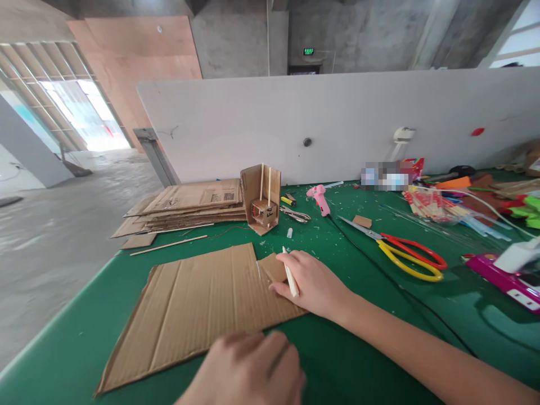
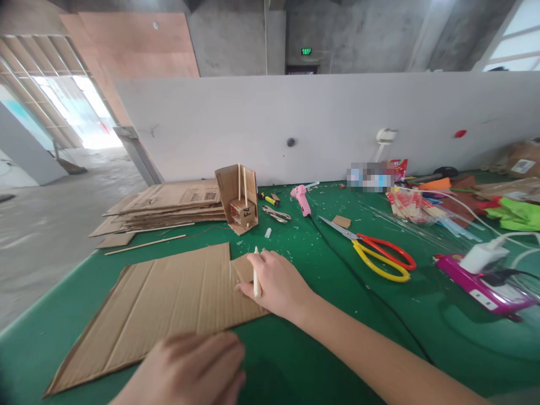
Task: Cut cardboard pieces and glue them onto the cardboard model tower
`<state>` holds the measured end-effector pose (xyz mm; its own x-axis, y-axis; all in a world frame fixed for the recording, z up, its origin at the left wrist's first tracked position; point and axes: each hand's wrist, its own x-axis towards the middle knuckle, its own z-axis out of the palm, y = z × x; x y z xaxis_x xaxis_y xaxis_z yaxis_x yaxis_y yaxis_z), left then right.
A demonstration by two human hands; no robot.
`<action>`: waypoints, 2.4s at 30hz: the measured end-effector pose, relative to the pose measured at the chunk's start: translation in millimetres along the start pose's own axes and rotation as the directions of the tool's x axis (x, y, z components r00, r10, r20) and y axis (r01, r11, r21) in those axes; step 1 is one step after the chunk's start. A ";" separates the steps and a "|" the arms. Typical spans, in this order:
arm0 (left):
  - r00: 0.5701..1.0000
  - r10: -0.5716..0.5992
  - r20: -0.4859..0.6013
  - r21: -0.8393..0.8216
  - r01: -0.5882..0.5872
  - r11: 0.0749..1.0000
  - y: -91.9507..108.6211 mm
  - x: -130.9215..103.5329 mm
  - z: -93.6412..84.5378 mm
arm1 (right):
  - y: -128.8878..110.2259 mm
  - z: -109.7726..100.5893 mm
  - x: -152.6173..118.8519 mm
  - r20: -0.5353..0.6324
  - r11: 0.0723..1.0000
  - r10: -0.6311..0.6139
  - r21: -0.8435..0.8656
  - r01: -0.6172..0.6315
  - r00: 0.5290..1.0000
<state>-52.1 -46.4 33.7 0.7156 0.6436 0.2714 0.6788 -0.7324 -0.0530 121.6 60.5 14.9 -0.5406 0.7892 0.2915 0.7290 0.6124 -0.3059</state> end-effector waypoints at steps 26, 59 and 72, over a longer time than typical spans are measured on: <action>0.987 -0.069 0.147 -0.353 0.118 0.928 -127.5 45.7 20.5 | 1.0 8.0 -5.0 0.010 0.990 0.013 0.142 -0.014 1.000; 0.813 -0.516 0.269 -0.930 0.359 0.081 -142.9 41.6 34.9 | 4.2 0.6 8.4 -0.138 0.618 0.216 0.786 -0.026 0.967; 0.964 -0.261 0.044 -0.453 0.252 0.855 -124.0 65.9 45.9 | 8.7 4.3 0.7 -0.060 0.918 -0.125 0.372 0.138 0.990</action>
<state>-81.6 97.1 14.1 0.5203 0.8215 0.2333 0.6864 -0.5648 0.4581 125.7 66.7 8.5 -0.6016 0.7021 0.3809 0.4384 0.6889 -0.5773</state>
